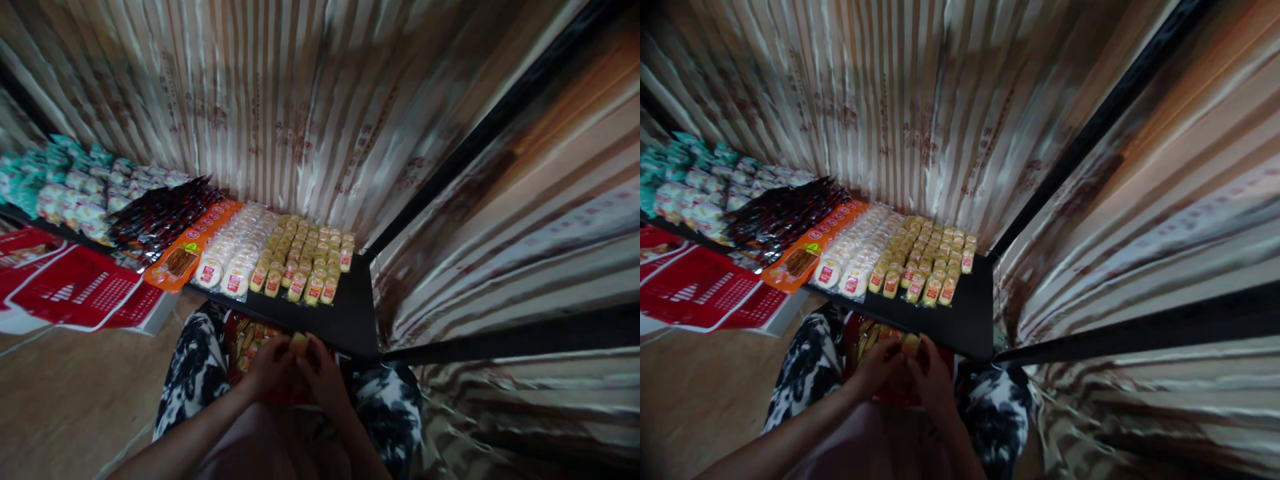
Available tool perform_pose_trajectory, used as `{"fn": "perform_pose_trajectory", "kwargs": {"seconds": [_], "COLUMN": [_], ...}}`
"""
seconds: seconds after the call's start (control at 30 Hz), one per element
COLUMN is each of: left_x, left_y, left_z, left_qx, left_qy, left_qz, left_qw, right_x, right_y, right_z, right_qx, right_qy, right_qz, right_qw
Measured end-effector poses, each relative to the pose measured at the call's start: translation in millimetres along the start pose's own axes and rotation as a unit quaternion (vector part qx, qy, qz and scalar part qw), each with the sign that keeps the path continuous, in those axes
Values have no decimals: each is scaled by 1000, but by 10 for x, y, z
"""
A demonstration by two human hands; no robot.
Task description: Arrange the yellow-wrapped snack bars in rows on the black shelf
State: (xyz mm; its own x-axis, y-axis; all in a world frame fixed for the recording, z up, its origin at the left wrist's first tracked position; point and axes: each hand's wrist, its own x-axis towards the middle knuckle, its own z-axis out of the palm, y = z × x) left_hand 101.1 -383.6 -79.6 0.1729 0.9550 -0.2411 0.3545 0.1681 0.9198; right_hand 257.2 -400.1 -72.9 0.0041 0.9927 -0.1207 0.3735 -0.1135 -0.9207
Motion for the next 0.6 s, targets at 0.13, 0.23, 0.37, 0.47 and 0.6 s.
{"fn": "perform_pose_trajectory", "kwargs": {"seconds": [0.13, 0.23, 0.37, 0.47, 0.6], "left_x": [54, 152, 354, 524, 679], "left_y": [341, 557, 774, 874, 1016], "left_z": [20, 104, 310, 499, 705], "left_qx": [-33, -19, 22, 11, 22], "left_qy": [-1, 16, 26, 31, 57], "left_qz": [37, 55, 74, 89, 129], "left_qw": [999, 998, 997, 995, 990], "right_x": [8, 35, 133, 293, 603], "right_y": [-71, -100, -65, 14, 105], "right_z": [-73, -138, -263, -389, -571], "right_qx": [8, -1, -14, -6, 1], "right_qy": [59, 127, 210, 258, 313], "right_qz": [-13, 4, -14, -27, -25], "right_qw": [998, 992, 977, 966, 950]}}
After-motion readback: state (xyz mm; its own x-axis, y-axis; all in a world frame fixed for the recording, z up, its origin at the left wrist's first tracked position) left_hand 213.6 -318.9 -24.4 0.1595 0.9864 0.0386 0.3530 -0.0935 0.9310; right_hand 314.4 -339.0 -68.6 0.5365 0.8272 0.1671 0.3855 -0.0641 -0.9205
